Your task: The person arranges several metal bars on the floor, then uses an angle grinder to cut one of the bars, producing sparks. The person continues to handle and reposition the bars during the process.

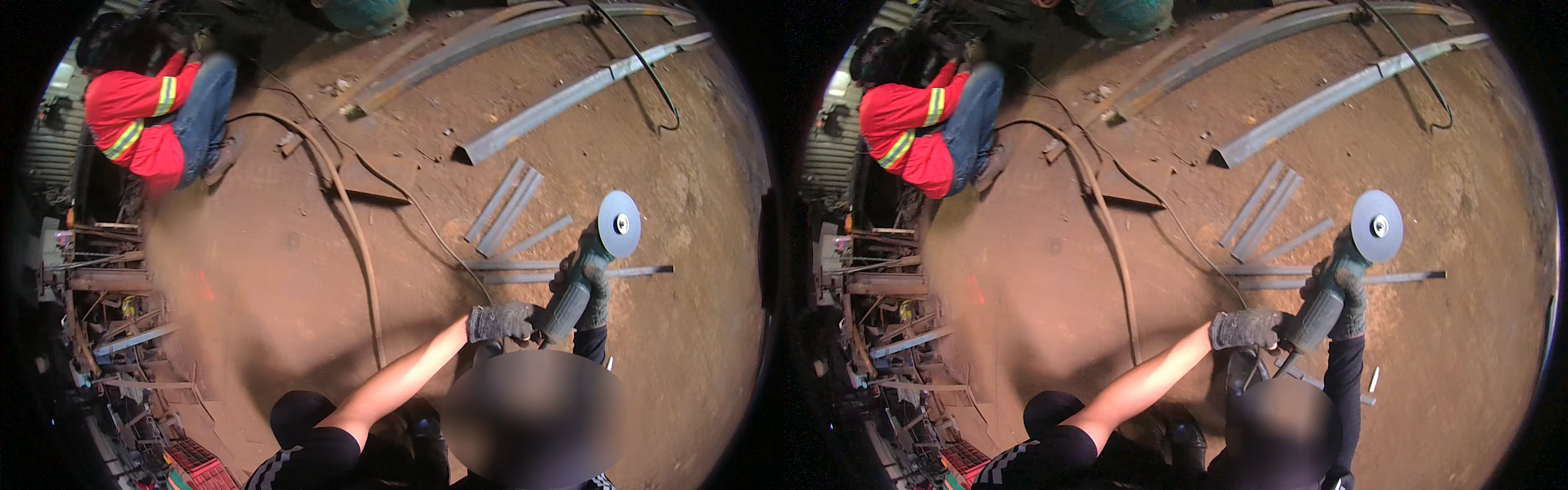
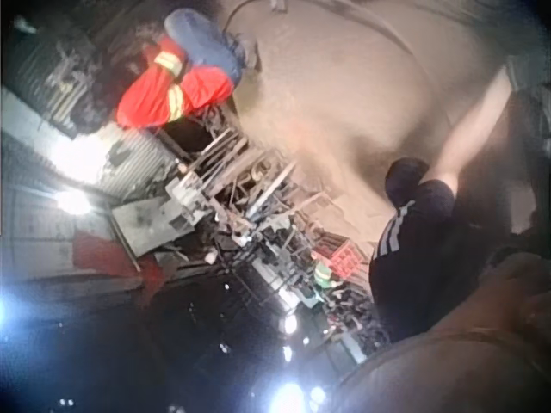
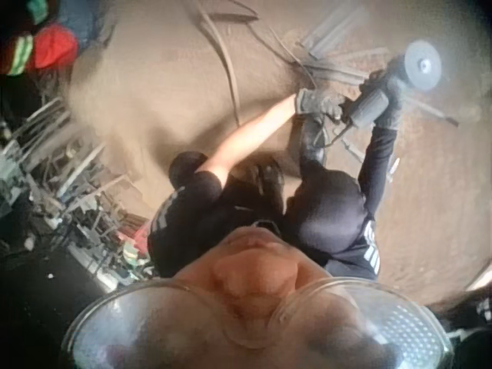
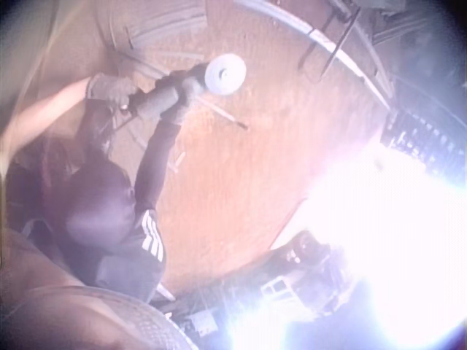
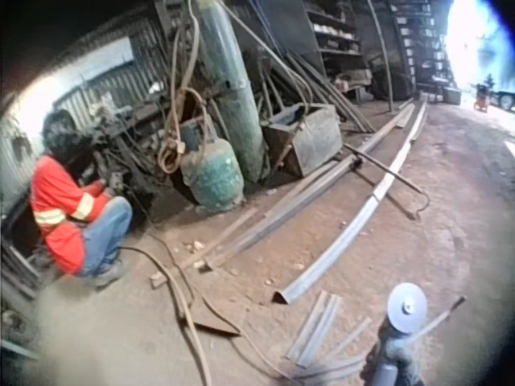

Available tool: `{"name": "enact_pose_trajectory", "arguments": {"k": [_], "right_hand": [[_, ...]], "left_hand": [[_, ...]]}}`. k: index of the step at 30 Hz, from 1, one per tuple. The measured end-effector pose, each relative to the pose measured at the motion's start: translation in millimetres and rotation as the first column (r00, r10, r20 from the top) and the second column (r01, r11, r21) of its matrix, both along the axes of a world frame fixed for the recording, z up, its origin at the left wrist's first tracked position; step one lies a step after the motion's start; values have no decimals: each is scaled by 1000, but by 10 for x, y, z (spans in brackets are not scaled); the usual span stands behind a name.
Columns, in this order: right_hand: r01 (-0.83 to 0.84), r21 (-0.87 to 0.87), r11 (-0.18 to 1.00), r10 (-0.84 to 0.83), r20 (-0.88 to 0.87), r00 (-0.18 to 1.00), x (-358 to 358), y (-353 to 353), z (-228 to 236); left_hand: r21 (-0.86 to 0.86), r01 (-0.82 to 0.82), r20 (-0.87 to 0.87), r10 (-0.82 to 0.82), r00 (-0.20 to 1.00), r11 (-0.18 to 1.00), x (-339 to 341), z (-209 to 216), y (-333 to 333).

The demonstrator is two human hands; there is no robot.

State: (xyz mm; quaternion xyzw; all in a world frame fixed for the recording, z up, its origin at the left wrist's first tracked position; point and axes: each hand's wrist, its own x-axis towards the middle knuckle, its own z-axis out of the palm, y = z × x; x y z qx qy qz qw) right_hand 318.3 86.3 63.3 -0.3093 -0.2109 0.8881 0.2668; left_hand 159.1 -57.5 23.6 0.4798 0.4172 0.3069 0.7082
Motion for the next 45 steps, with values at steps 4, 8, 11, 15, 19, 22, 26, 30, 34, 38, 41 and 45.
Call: {"name": "enact_pose_trajectory", "arguments": {"k": [4, 8, 11, 15, 19, 22, 26, 30, 34, 38, 41, 45], "right_hand": [[70, 32, 997, -70, 5, 998, -133, 13, 12], [116, 56, 992, -115, -21, 993, -371, -33, -25], [-65, 285, 956, 59, 31, 998, -539, 32, -66], [-318, 638, 701, 149, 305, 941, -377, 237, -127], [-640, 703, 309, -247, 709, 660, 392, 634, -374], [-788, 575, 219, -449, 777, 442, 1070, 755, -471], [-912, 401, 88, -562, 776, 287, 1323, 1033, -615], [-924, 376, 68, -586, 765, 268, 1443, 1031, -556], [-945, 326, 5, -520, 808, 276, 1478, 1147, -522], [-957, 271, -102, -405, 868, 289, 1144, 1112, -550], [-967, 205, -153, -475, 842, 254, 1513, 1206, -740], [-978, 142, -153, -487, 850, 199, 1713, 1127, -1064]], "left_hand": [[-11, -215, -206, 209, 956, 976, -15, 338, 293], [-205, -392, -458, 266, 848, 897, -136, 1078, 630], [-5, -542, -431, 487, 760, 840, -209, 856, 520], [-85, -541, -344, 485, 804, 837, -426, 561, 489], [270, -462, -506, 532, 678, 845, -728, 252, 477], [238, -247, -620, 343, 706, 939, -1035, -108, 324], [-170, -798, -264, 753, 602, 578, -1246, -231, 337], [-177, -769, -263, 723, 638, 614, -1409, -420, 594], [-124, -784, -331, 719, 611, 609, -1508, -462, 595], [-29, -723, -528, 603, 598, 691, -1773, -565, 310], [147, -567, -697, 491, 522, 811, -1474, -430, 676], [163, -623, -625, 568, 535, 766, -1439, -537, 919]]}}
